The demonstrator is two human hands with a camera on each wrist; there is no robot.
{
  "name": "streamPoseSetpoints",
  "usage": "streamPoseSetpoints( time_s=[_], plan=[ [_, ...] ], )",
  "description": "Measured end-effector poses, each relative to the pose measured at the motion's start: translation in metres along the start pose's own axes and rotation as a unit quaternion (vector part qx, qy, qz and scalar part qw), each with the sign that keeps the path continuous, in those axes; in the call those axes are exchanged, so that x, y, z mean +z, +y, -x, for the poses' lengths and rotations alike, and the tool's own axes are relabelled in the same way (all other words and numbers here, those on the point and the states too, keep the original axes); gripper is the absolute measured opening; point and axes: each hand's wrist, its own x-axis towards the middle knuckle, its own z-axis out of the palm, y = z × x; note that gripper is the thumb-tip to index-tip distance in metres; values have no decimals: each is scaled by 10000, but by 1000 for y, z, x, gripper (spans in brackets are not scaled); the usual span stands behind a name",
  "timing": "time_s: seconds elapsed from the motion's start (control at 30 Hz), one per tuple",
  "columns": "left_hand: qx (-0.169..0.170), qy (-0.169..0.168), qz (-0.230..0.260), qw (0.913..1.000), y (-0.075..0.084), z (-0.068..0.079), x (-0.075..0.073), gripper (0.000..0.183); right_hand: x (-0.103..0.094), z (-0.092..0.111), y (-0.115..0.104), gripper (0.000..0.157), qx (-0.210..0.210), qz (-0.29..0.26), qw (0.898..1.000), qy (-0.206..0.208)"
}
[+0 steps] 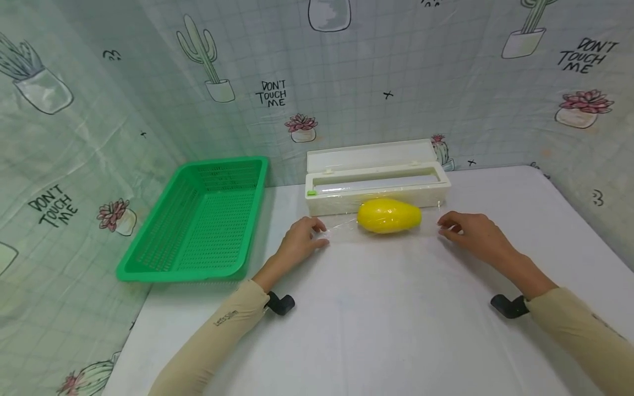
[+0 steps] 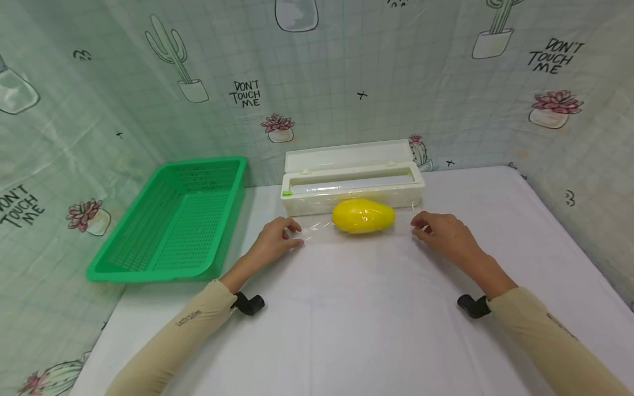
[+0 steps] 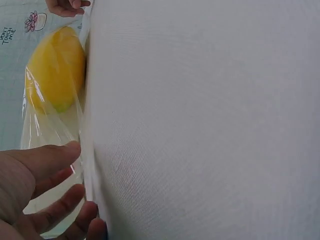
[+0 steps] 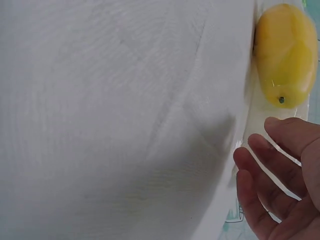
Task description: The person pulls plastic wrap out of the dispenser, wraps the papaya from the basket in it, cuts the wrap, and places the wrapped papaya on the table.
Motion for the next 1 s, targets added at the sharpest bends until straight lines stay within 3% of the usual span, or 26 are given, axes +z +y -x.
streamPoseSetpoints(
  time_s=[0.1, 0.23, 0.4, 0.7, 0.83, 0.93, 1.0],
  plan=[
    [17, 31, -36, 10000, 0, 0, 0, 9, -1, -1, -1, 17, -87, 0, 9997, 220],
    [49, 261, 4, 9996, 2, -1, -2, 3, -4, -4, -3, 13, -232, 67, 9984, 519],
    [203, 794, 156, 9965, 7, -9, -2, 5, -7, -15, -8, 14, -252, 162, 9971, 696],
    [140, 1494, 284, 9883, 14, -23, 3, 18, -4, -40, -24, 21, 17, 469, 9964, 706],
    [222, 1197, 170, 9924, 16, -24, 1, 16, -4, -43, -25, 19, -148, 606, 9973, 398],
    [364, 845, -30, 9958, 21, -18, -4, 22, -11, -39, -25, 31, -137, 529, 9985, -60],
    [572, 820, -372, 9943, 29, -13, -7, 27, -18, -32, -28, 38, -130, 603, 9981, -45]
  ],
)
